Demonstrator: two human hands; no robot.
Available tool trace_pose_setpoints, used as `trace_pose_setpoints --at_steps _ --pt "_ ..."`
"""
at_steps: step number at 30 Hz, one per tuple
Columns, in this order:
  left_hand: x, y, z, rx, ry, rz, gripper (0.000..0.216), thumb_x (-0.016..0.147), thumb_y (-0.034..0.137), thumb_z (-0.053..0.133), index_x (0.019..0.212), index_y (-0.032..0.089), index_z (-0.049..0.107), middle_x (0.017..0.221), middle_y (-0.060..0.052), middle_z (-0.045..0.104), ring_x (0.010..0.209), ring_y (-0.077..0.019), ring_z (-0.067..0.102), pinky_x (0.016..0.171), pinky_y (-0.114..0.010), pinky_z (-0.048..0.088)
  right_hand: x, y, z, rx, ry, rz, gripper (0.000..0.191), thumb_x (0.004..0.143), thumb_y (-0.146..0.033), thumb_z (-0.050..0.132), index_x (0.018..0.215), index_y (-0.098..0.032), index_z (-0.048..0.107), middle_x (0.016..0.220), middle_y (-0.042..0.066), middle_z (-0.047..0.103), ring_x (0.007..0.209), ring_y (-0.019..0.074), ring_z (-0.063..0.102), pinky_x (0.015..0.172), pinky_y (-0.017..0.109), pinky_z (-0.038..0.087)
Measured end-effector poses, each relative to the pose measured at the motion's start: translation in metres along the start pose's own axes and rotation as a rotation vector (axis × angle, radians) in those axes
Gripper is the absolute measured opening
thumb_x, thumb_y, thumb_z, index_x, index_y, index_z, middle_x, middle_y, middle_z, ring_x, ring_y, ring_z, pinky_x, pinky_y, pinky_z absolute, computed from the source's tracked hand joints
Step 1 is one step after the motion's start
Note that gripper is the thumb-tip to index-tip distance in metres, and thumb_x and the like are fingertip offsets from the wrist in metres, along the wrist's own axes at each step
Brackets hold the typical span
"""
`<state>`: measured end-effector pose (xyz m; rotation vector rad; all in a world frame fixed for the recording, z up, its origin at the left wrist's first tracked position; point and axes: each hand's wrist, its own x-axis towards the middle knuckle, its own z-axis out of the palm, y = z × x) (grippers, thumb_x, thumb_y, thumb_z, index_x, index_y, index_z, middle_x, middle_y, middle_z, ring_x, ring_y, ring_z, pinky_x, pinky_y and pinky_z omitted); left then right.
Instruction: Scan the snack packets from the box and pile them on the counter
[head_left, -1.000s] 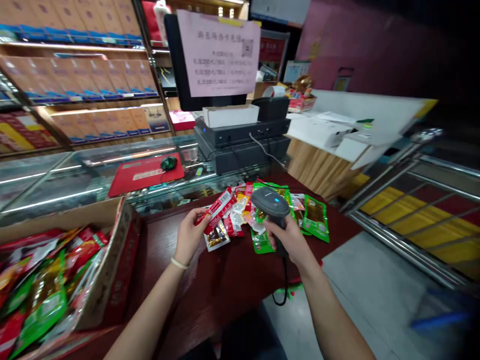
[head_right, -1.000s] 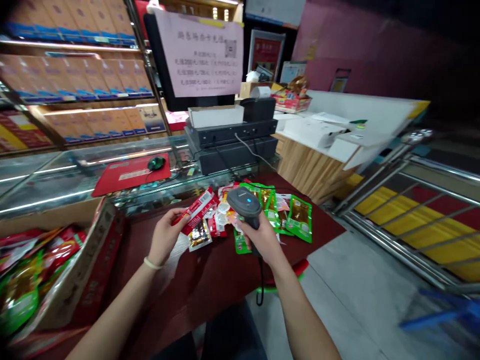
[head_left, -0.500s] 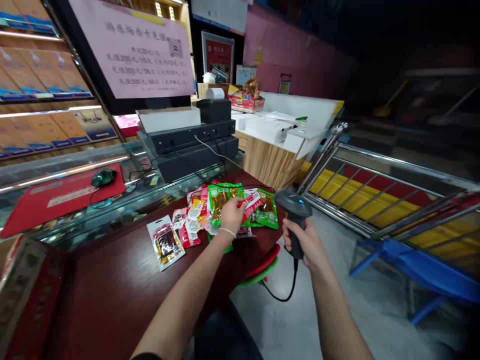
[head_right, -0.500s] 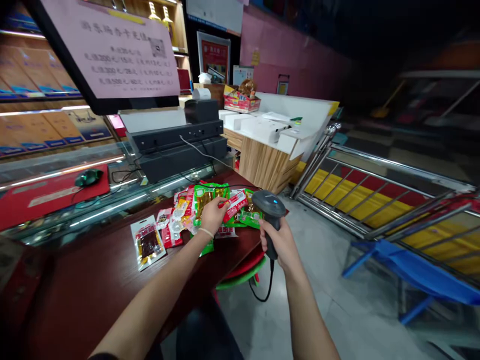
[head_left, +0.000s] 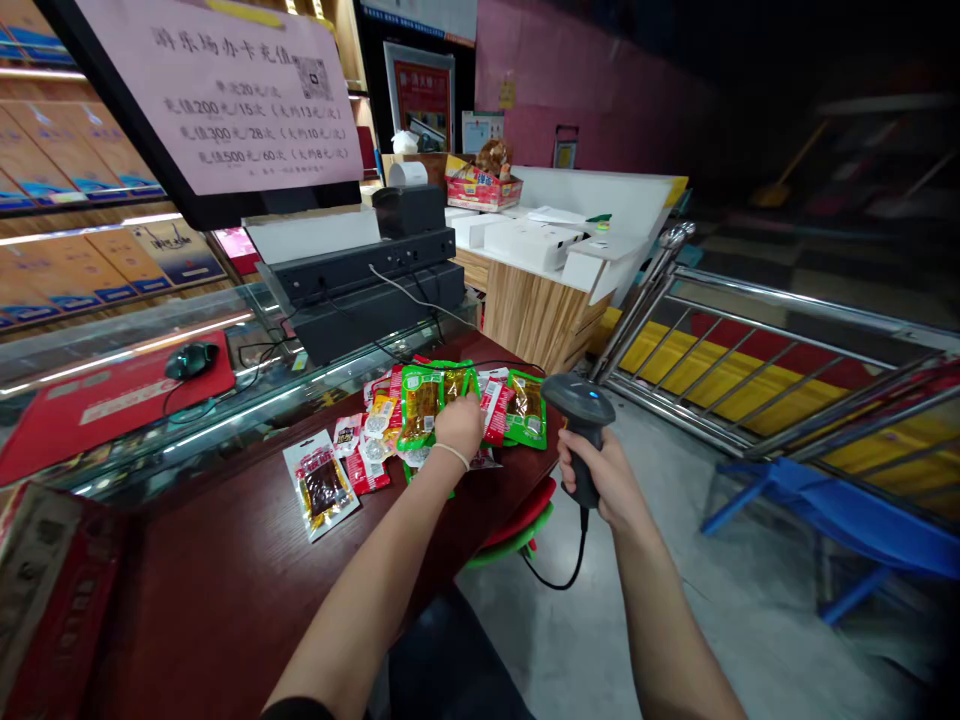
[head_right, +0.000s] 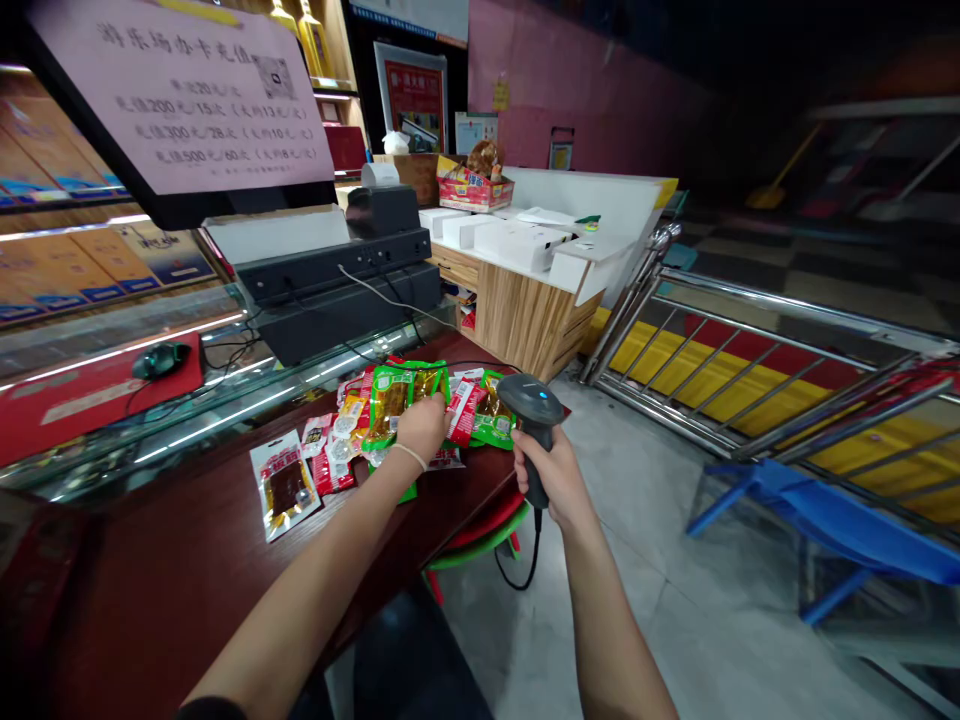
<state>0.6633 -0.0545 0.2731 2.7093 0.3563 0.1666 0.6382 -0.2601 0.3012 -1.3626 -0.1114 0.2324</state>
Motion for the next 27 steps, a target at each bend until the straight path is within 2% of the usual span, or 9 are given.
trace_pose_setpoints --at_steps 4,7,10,14,19,23,27 --pt "-0.003 -0.002 -0.002 -0.206 0.079 0.006 0.014 0.083 0.027 0.061 0.091 0.016 0.062 0.091 -0.017 0.067 0.093 -0.0299 0.066 0.087 -0.039 0.046 0.000 -0.001 0.003 -0.010 -0.002 -0.002 0.040 0.071 -0.043 0.078 0.083 -0.023 0.045 0.057 -0.008 0.053 0.038 0.0088 0.046 0.032 0.020 0.039" --pt "-0.007 -0.010 -0.015 -0.327 0.139 0.051 0.010 0.083 0.027 0.061 0.087 0.019 0.064 0.089 -0.014 0.067 0.089 -0.0285 0.065 0.088 -0.038 0.045 -0.003 -0.003 0.013 -0.003 -0.028 0.011 0.039 0.071 -0.042 0.078 0.086 -0.023 0.047 0.056 -0.008 0.053 0.038 0.0091 0.046 0.032 0.020 0.039" --pt "-0.015 -0.028 -0.042 -0.405 0.233 0.109 0.013 0.087 0.027 0.056 0.091 0.021 0.066 0.090 -0.011 0.068 0.089 -0.0269 0.063 0.088 -0.036 0.043 -0.006 -0.005 0.032 -0.026 -0.085 0.037 0.038 0.073 -0.043 0.078 0.083 -0.023 0.048 0.055 -0.007 0.053 0.039 0.0092 0.047 0.033 0.020 0.039" --pt "-0.037 -0.064 -0.089 -0.502 0.418 0.085 0.018 0.088 0.025 0.055 0.099 0.023 0.068 0.091 -0.007 0.069 0.089 -0.0244 0.062 0.090 -0.034 0.042 -0.006 -0.006 0.068 -0.076 -0.175 0.040 0.037 0.073 -0.043 0.078 0.078 -0.022 0.047 0.055 -0.006 0.053 0.039 0.0087 0.046 0.033 0.020 0.040" --pt "-0.096 -0.117 -0.152 -0.485 0.604 0.035 0.020 0.088 0.026 0.057 0.103 0.022 0.068 0.090 -0.005 0.069 0.085 -0.0218 0.062 0.086 -0.031 0.044 -0.013 -0.007 0.127 -0.103 -0.325 0.040 0.035 0.073 -0.042 0.077 0.079 -0.022 0.049 0.053 -0.006 0.052 0.038 0.0092 0.046 0.033 0.020 0.039" --pt "-0.165 -0.167 -0.202 -0.355 0.735 -0.014 0.020 0.089 0.027 0.057 0.105 0.022 0.067 0.093 -0.005 0.070 0.085 -0.0195 0.064 0.081 -0.029 0.047 -0.026 -0.004 0.181 -0.138 -0.466 0.051 0.036 0.070 -0.043 0.079 0.079 -0.021 0.052 0.052 -0.005 0.052 0.037 0.0105 0.047 0.032 0.022 0.040" --pt "-0.238 -0.226 -0.246 -0.172 0.839 -0.160 0.021 0.091 0.030 0.055 0.107 0.022 0.066 0.093 -0.004 0.072 0.084 -0.0162 0.066 0.079 -0.026 0.050 -0.046 0.001 0.242 -0.168 -0.654 0.067 0.033 0.074 -0.043 0.076 0.072 -0.021 0.052 0.053 -0.004 0.053 0.039 0.0097 0.048 0.035 0.021 0.041"
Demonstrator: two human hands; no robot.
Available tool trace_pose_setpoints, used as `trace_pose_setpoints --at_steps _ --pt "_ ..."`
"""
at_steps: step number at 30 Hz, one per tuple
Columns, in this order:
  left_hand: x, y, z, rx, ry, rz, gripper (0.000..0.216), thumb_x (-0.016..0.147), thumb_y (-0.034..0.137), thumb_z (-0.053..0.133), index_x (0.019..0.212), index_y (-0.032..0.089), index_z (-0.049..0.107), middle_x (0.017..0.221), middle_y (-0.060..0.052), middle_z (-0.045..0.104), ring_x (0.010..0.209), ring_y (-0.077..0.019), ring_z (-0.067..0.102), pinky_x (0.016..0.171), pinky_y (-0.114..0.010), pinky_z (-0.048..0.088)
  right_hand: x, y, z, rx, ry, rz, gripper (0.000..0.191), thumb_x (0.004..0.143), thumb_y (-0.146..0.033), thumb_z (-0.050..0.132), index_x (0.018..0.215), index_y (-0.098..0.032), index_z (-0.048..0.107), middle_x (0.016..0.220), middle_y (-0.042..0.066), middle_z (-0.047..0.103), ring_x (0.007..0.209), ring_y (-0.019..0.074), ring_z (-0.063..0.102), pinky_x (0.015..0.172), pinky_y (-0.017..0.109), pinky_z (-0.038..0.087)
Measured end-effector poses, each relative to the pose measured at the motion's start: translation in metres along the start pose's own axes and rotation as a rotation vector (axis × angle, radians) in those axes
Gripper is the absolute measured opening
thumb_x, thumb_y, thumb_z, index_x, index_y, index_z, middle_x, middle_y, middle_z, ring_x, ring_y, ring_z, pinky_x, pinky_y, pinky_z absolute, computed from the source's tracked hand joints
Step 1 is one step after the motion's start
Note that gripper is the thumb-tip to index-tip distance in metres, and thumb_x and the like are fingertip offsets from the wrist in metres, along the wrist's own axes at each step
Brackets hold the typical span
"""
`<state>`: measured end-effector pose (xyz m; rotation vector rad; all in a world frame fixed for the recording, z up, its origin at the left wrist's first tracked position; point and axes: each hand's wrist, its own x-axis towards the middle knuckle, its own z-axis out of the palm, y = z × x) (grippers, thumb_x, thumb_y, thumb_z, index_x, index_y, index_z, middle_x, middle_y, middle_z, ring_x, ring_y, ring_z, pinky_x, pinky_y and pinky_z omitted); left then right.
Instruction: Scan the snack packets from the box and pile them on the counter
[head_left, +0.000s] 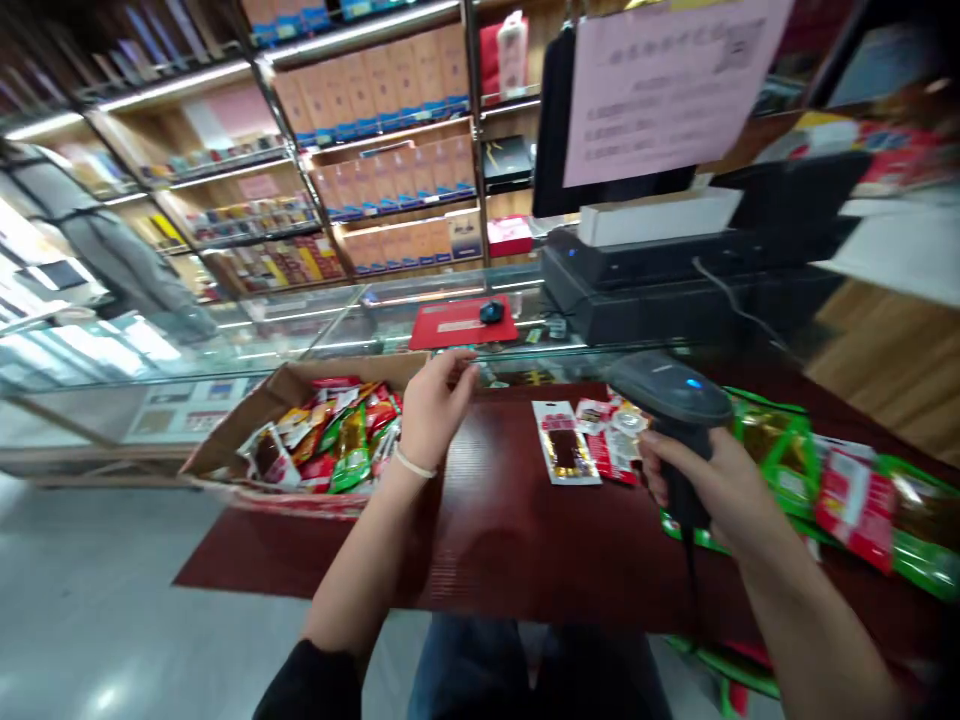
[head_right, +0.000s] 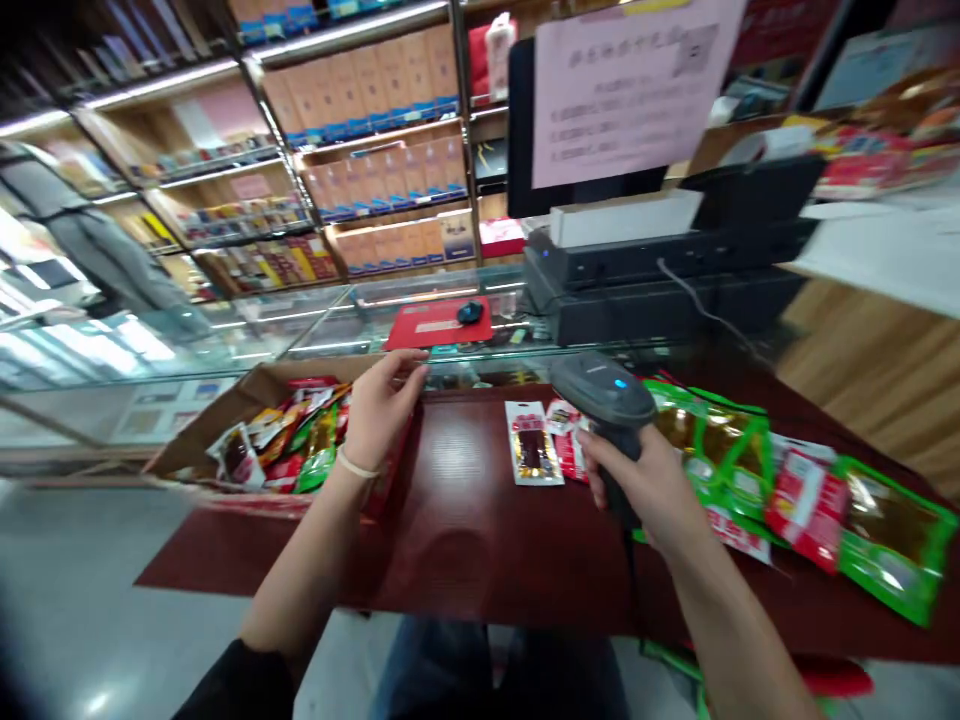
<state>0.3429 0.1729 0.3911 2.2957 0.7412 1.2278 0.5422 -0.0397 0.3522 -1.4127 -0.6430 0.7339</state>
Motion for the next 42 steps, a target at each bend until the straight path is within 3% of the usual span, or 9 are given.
trace_pose_setpoints --at_steps 6,11,17,22,26,32,36,39,42 --pt "-0.011 -0.087 -0.106 0.295 0.017 -0.194 0.024 0.088 0.035 0.056 0.101 0.019 0.067 0.093 -0.004 0.073 0.082 -0.0169 0.066 0.076 -0.026 0.048 0.028 -0.002 0.096 0.029 -0.261 -0.029 0.032 0.075 -0.043 0.075 0.079 -0.021 0.052 0.055 -0.006 0.051 0.039 0.0093 0.046 0.035 0.022 0.041" --pt "-0.020 -0.152 -0.147 0.519 -0.221 -0.326 0.034 0.086 0.048 0.053 0.090 0.019 0.069 0.084 -0.006 0.072 0.077 -0.0199 0.065 0.069 -0.027 0.043 0.040 0.005 0.152 0.025 -0.378 -0.021 0.036 0.075 -0.045 0.075 0.081 -0.022 0.048 0.056 -0.006 0.052 0.040 0.0098 0.047 0.034 0.022 0.041" --pt "-0.031 -0.202 -0.146 0.863 -0.598 -0.475 0.054 0.087 0.059 0.042 0.080 0.015 0.072 0.084 -0.017 0.071 0.082 -0.0279 0.066 0.071 -0.032 0.044 0.042 0.016 0.172 0.031 -0.402 -0.006 0.034 0.076 -0.041 0.075 0.081 -0.022 0.047 0.053 -0.007 0.052 0.038 0.0096 0.045 0.033 0.022 0.041" --pt "-0.034 -0.197 -0.125 1.003 -0.825 -0.503 0.078 0.076 0.080 0.037 0.082 0.012 0.075 0.087 -0.025 0.071 0.087 -0.0346 0.067 0.076 -0.037 0.047 0.043 0.025 0.166 0.044 -0.400 0.005 0.032 0.077 -0.040 0.074 0.080 -0.021 0.049 0.055 -0.007 0.051 0.039 0.0090 0.046 0.033 0.022 0.041" --pt "-0.036 -0.190 -0.111 0.968 -0.937 -0.523 0.076 0.067 0.082 0.047 0.080 0.013 0.075 0.088 -0.024 0.071 0.090 -0.0370 0.067 0.080 -0.041 0.048 0.043 0.027 0.157 0.058 -0.401 0.009 0.031 0.078 -0.040 0.074 0.077 -0.021 0.049 0.056 -0.006 0.051 0.040 0.0084 0.046 0.034 0.021 0.041" --pt "-0.040 -0.196 -0.116 0.763 -0.694 -0.592 0.039 0.064 0.055 0.066 0.065 0.016 0.071 0.078 -0.018 0.071 0.090 -0.0377 0.066 0.082 -0.041 0.047 0.039 0.024 0.141 0.109 -0.387 0.024 0.033 0.076 -0.040 0.075 0.082 -0.021 0.049 0.057 -0.006 0.053 0.040 0.0085 0.046 0.034 0.021 0.041" --pt "-0.029 -0.188 -0.127 0.619 -0.535 -0.600 0.038 0.073 0.045 0.057 0.087 0.014 0.073 0.083 -0.014 0.072 0.085 -0.0311 0.068 0.078 -0.037 0.049 0.039 0.021 0.124 0.130 -0.357 0.018 0.034 0.076 -0.041 0.076 0.087 -0.022 0.050 0.057 -0.007 0.053 0.040 0.0087 0.046 0.033 0.021 0.040" --pt "-0.016 -0.165 -0.128 0.138 -0.320 -0.569 0.048 0.076 0.044 0.059 0.110 0.012 0.067 0.095 -0.010 0.073 0.089 -0.0263 0.067 0.082 -0.036 0.051 0.040 0.019 0.110 0.151 -0.338 0.015 0.034 0.075 -0.039 0.077 0.090 -0.023 0.050 0.057 -0.007 0.053 0.039 0.0086 0.045 0.033 0.020 0.040" --pt "-0.004 -0.122 -0.113 -0.466 -0.152 -0.513 0.050 0.070 0.040 0.072 0.110 0.012 0.065 0.103 -0.010 0.072 0.096 -0.0255 0.067 0.091 -0.040 0.050 0.042 0.018 0.093 0.183 -0.302 0.015 0.034 0.074 -0.036 0.078 0.089 -0.022 0.050 0.057 -0.008 0.052 0.039 0.0083 0.045 0.033 0.019 0.039"
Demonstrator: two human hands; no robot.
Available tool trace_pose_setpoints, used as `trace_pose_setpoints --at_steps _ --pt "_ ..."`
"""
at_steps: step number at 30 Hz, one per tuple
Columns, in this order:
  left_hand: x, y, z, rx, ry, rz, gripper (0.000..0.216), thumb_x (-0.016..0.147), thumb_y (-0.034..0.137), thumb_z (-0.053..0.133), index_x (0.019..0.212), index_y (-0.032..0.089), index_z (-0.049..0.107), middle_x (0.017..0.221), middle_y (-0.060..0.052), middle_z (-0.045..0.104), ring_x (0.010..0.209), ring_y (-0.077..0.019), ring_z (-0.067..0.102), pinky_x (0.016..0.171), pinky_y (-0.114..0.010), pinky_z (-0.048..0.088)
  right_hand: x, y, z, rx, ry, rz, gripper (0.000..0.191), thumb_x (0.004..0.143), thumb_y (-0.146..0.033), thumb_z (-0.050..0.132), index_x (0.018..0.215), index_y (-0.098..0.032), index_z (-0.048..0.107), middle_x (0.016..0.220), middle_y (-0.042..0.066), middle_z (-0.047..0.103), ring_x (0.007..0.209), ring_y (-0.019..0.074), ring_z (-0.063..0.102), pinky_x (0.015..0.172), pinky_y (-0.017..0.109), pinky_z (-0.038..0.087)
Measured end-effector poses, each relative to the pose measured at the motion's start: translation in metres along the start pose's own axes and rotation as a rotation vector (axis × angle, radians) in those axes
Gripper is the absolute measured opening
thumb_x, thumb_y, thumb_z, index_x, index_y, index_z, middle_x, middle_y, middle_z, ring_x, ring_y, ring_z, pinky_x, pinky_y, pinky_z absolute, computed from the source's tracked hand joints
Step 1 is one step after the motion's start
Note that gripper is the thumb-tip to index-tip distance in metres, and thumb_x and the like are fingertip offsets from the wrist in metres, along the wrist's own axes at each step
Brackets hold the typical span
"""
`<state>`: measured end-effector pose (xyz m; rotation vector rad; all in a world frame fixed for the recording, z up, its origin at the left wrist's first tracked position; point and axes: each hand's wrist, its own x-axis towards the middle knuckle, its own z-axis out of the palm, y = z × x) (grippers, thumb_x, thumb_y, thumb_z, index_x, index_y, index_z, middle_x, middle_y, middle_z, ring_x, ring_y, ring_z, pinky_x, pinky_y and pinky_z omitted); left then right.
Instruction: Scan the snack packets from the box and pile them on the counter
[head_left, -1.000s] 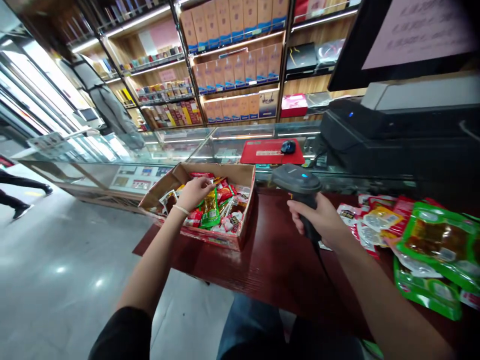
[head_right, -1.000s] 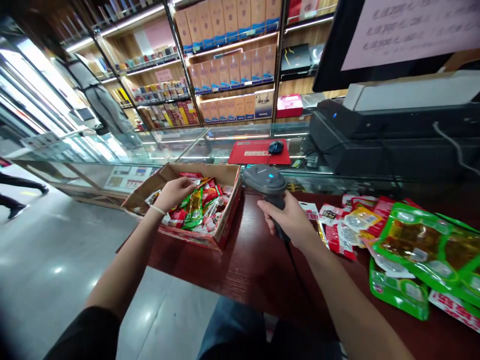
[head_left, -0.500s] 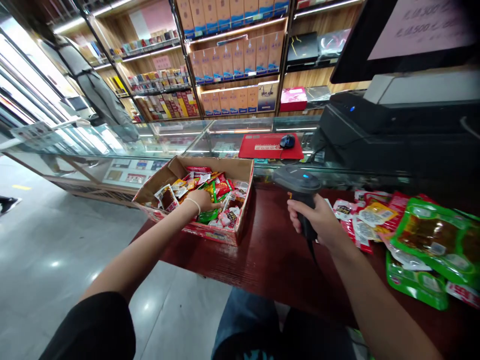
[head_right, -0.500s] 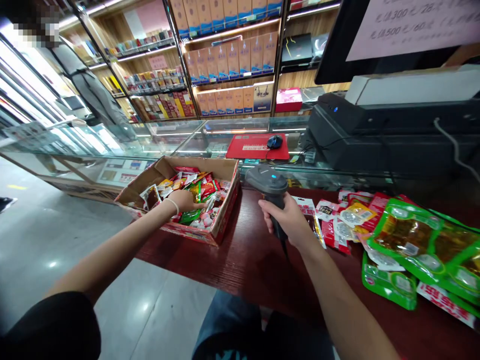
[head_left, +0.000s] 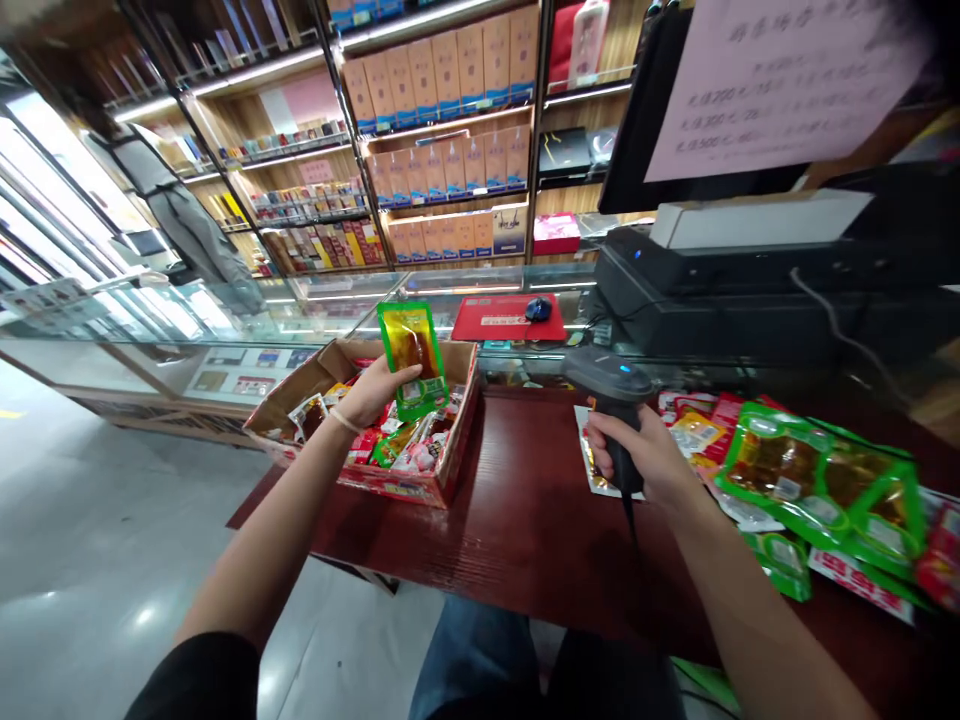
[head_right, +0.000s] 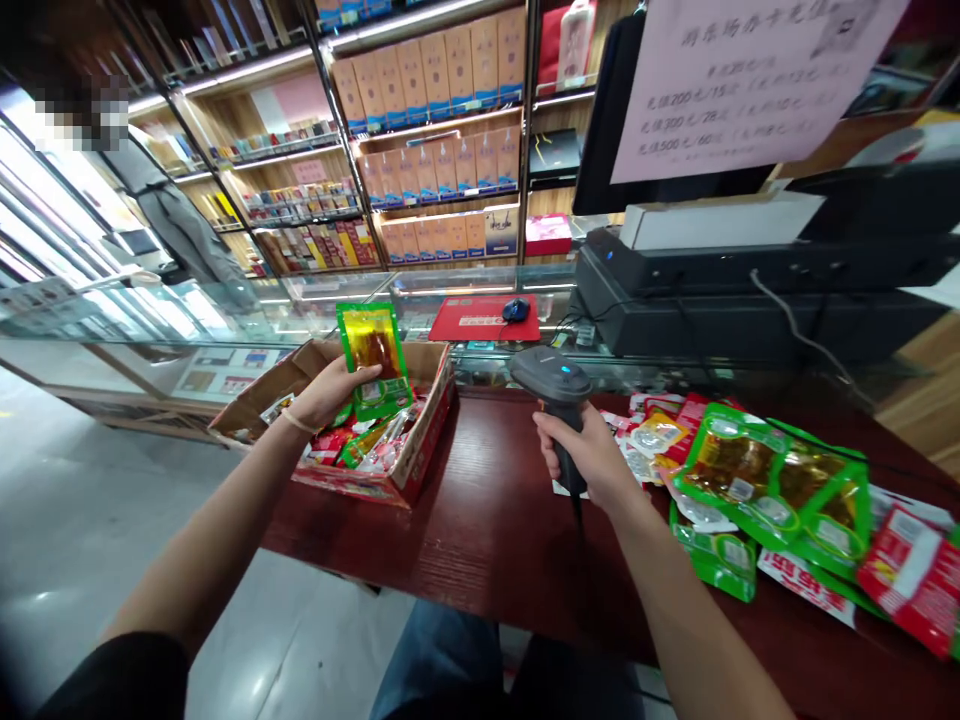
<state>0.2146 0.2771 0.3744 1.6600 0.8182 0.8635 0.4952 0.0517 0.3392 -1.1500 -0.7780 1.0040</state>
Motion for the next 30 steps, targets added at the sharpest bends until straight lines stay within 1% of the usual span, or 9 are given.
trace_pose_setpoints --at_steps 3,6,8,10,13,17,22,26,30 --pt "-0.013 0.031 0.058 -0.341 -0.002 0.028 0.044 0.069 0.032 0.077 0.108 0.014 0.066 0.108 -0.009 0.071 0.099 -0.0247 0.067 0.095 -0.041 0.050 -0.002 -0.003 -0.020 0.007 0.029 -0.003 0.032 0.075 -0.036 0.076 0.084 -0.022 0.049 0.056 -0.007 0.052 0.039 0.0082 0.045 0.033 0.019 0.038" --pt "-0.030 0.044 0.124 -0.589 -0.046 -0.059 0.040 0.072 0.029 0.076 0.109 0.015 0.066 0.111 -0.008 0.071 0.100 -0.0263 0.067 0.094 -0.042 0.052 -0.004 -0.005 -0.044 0.009 0.067 -0.026 0.029 0.077 -0.036 0.074 0.078 -0.021 0.049 0.057 -0.007 0.051 0.039 0.0077 0.044 0.034 0.020 0.039" --pt "-0.037 0.037 0.163 -0.716 -0.132 -0.155 0.040 0.077 0.032 0.073 0.113 0.017 0.064 0.115 -0.008 0.070 0.104 -0.0280 0.067 0.094 -0.043 0.053 -0.006 -0.006 -0.061 0.008 0.097 -0.038 0.028 0.078 -0.035 0.073 0.077 -0.021 0.049 0.058 -0.007 0.051 0.040 0.0074 0.044 0.035 0.020 0.039" --pt "-0.038 0.019 0.194 -0.842 -0.245 -0.257 0.043 0.083 0.039 0.066 0.120 0.018 0.062 0.120 -0.009 0.068 0.109 -0.0292 0.065 0.096 -0.045 0.052 -0.007 -0.005 -0.076 0.017 0.125 -0.040 0.026 0.079 -0.035 0.073 0.078 -0.021 0.050 0.059 -0.007 0.051 0.041 0.0077 0.044 0.035 0.020 0.038" --pt "-0.032 -0.020 0.225 -1.011 -0.390 -0.420 0.051 0.088 0.049 0.056 0.125 0.014 0.060 0.122 -0.013 0.067 0.117 -0.0302 0.061 0.102 -0.047 0.046 -0.009 0.001 -0.094 0.027 0.136 -0.021 0.027 0.081 -0.038 0.070 0.075 -0.021 0.049 0.059 -0.006 0.050 0.041 0.0078 0.043 0.035 0.020 0.038" --pt "-0.025 -0.061 0.236 -1.159 -0.506 -0.490 0.061 0.090 0.056 0.048 0.131 0.011 0.055 0.131 -0.017 0.061 0.127 -0.0318 0.053 0.109 -0.049 0.038 -0.010 0.017 -0.106 0.028 0.137 0.033 0.033 0.081 -0.043 0.068 0.069 -0.021 0.046 0.054 -0.006 0.046 0.039 0.0076 0.041 0.035 0.021 0.036" --pt "-0.024 -0.077 0.225 -1.257 -0.534 -0.460 0.088 0.081 0.078 0.035 0.138 0.013 0.050 0.143 -0.019 0.050 0.135 -0.0348 0.043 0.111 -0.051 0.031 -0.011 0.034 -0.102 0.044 0.173 0.065 0.033 0.078 -0.043 0.072 0.075 -0.021 0.047 0.060 -0.006 0.051 0.042 0.0082 0.045 0.036 0.020 0.038" --pt "-0.025 -0.080 0.219 -1.230 -0.524 -0.486 0.068 0.086 0.065 0.041 0.132 0.017 0.056 0.139 -0.017 0.054 0.132 -0.0338 0.046 0.110 -0.052 0.032 -0.013 0.037 -0.097 0.019 0.152 0.090 0.032 0.078 -0.043 0.073 0.078 -0.022 0.049 0.060 -0.006 0.051 0.042 0.0087 0.046 0.035 0.021 0.039" --pt "-0.025 -0.086 0.222 -1.149 -0.464 -0.515 0.046 0.086 0.055 0.050 0.113 0.020 0.065 0.118 -0.011 0.066 0.110 -0.0285 0.061 0.101 -0.050 0.042 -0.013 0.037 -0.096 0.019 0.164 0.091 0.033 0.077 -0.044 0.073 0.077 -0.022 0.048 0.059 -0.006 0.051 0.042 0.0086 0.046 0.035 0.020 0.038"
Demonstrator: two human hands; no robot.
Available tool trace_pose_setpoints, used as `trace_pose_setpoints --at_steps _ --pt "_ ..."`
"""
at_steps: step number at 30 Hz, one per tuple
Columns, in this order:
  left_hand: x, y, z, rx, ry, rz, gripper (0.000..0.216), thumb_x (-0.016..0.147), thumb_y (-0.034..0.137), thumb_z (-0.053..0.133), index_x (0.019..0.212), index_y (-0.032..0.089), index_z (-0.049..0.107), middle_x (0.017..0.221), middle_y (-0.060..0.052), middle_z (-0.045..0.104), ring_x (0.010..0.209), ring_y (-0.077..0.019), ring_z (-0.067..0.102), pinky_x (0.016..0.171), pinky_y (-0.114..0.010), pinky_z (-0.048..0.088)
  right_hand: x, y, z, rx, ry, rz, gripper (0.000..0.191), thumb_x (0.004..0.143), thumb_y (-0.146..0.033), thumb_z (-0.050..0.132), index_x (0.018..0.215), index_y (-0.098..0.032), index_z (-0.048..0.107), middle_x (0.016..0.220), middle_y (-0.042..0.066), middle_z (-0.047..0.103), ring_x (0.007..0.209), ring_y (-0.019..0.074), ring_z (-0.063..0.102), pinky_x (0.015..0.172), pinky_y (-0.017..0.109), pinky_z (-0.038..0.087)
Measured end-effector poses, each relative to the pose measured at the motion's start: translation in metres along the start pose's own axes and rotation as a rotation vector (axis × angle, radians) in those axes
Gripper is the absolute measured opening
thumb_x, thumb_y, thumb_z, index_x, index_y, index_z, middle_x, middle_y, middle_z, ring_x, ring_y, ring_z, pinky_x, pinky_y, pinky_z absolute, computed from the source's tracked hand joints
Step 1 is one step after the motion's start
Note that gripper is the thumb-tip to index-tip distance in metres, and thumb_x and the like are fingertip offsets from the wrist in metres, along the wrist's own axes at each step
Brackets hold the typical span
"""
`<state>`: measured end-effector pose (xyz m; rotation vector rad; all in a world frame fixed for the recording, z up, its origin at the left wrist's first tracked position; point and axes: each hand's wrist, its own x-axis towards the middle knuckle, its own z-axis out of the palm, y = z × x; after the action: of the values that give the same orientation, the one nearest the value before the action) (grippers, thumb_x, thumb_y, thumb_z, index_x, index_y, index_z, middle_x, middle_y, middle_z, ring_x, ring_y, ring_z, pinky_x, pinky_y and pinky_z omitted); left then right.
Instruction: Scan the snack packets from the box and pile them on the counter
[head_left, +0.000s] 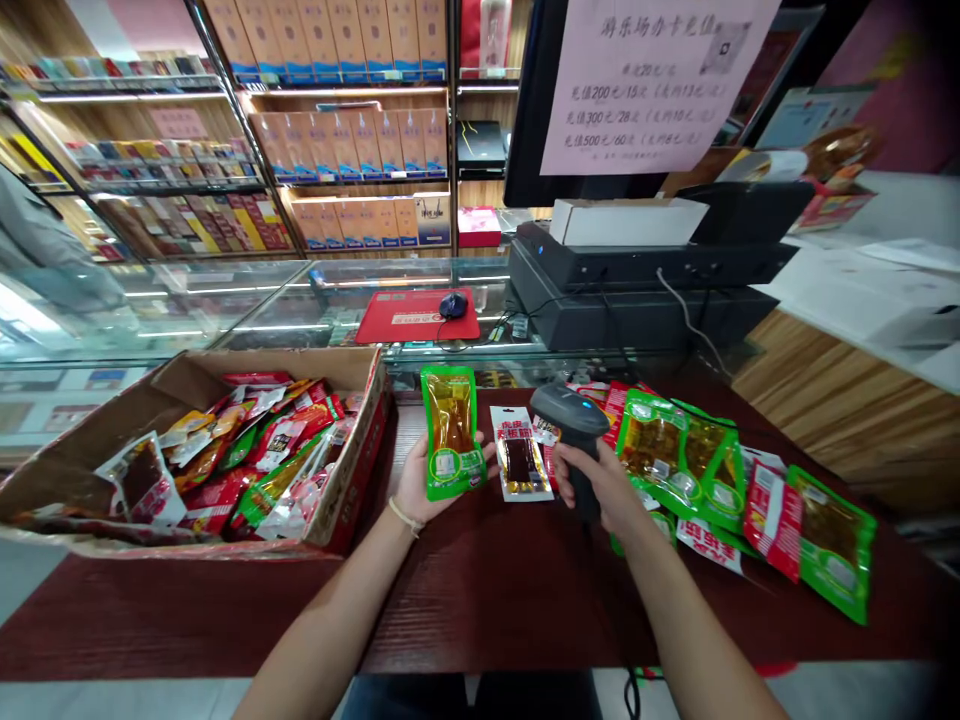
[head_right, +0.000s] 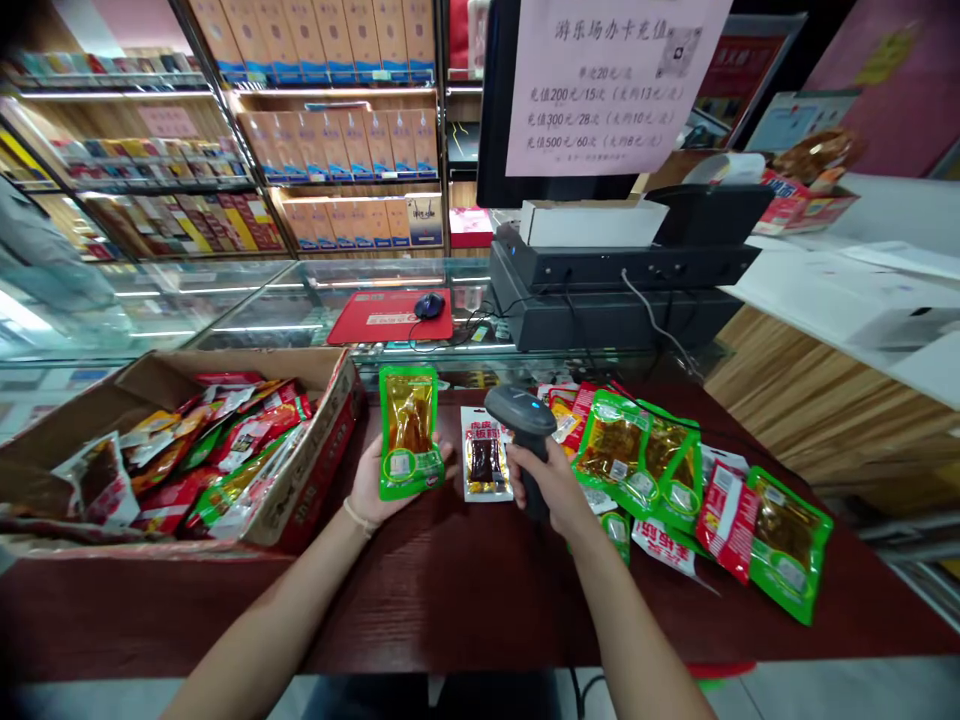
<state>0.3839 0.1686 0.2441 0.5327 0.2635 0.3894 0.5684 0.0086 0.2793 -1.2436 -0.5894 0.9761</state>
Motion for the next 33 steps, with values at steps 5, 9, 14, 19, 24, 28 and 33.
trace_pose_setpoints --at_steps 5,9,14,19,24,28,33 --pt "0.012 -0.010 -0.010 0.587 0.221 0.253 0.053 0.067 0.035 0.081 0.115 0.021 0.062 0.107 -0.006 0.068 0.098 -0.0227 0.063 0.094 -0.037 0.047 -0.001 0.000 0.001 -0.026 0.006 -0.001 0.035 0.076 -0.044 0.074 0.075 -0.022 0.047 0.059 -0.006 0.052 0.041 0.0082 0.045 0.035 0.021 0.039" --pt "0.020 -0.016 -0.020 0.868 0.380 0.368 0.050 0.068 0.034 0.079 0.112 0.018 0.062 0.110 -0.008 0.068 0.104 -0.0254 0.062 0.096 -0.038 0.045 -0.001 0.003 0.002 -0.078 0.012 0.025 0.038 0.072 -0.045 0.077 0.083 -0.022 0.049 0.058 -0.007 0.053 0.040 0.0089 0.046 0.035 0.021 0.039" --pt "0.021 -0.014 -0.027 0.791 0.349 0.323 0.043 0.073 0.026 0.072 0.114 0.018 0.060 0.111 -0.007 0.069 0.102 -0.0224 0.063 0.091 -0.034 0.047 0.000 0.009 0.005 -0.195 -0.027 0.050 0.041 0.073 -0.046 0.076 0.091 -0.023 0.047 0.056 -0.008 0.054 0.037 0.0091 0.045 0.034 0.022 0.040" --pt "0.021 -0.009 -0.028 0.837 0.369 0.341 0.042 0.073 0.033 0.073 0.111 0.018 0.064 0.104 -0.006 0.071 0.091 -0.0209 0.065 0.079 -0.029 0.050 -0.001 0.013 0.008 -0.315 -0.080 0.045 0.044 0.072 -0.047 0.075 0.099 -0.023 0.050 0.051 -0.009 0.052 0.036 0.0114 0.045 0.033 0.023 0.039" --pt "0.021 -0.007 -0.026 0.844 0.369 0.320 0.038 0.073 0.036 0.073 0.105 0.016 0.069 0.100 -0.006 0.073 0.088 -0.0219 0.067 0.079 -0.031 0.050 -0.001 0.014 0.005 -0.462 -0.149 0.014 0.030 0.079 -0.046 0.070 0.090 -0.021 0.056 0.044 -0.007 0.050 0.034 0.0118 0.044 0.036 0.024 0.038" --pt "0.021 -0.007 -0.024 0.822 0.352 0.334 0.038 0.073 0.035 0.073 0.106 0.017 0.068 0.106 -0.006 0.072 0.093 -0.0217 0.066 0.083 -0.031 0.050 -0.001 0.015 0.003 -0.445 -0.134 0.018 0.030 0.080 -0.046 0.069 0.087 -0.022 0.053 0.045 -0.008 0.050 0.034 0.0119 0.044 0.036 0.025 0.039" --pt "0.022 -0.007 -0.026 0.799 0.328 0.330 0.049 0.071 0.038 0.075 0.114 0.018 0.062 0.111 -0.007 0.070 0.093 -0.0206 0.066 0.081 -0.029 0.050 0.003 0.014 0.002 -0.309 -0.066 0.008 0.036 0.078 -0.043 0.072 0.096 -0.024 0.048 0.052 -0.009 0.053 0.037 0.0099 0.044 0.035 0.022 0.040"
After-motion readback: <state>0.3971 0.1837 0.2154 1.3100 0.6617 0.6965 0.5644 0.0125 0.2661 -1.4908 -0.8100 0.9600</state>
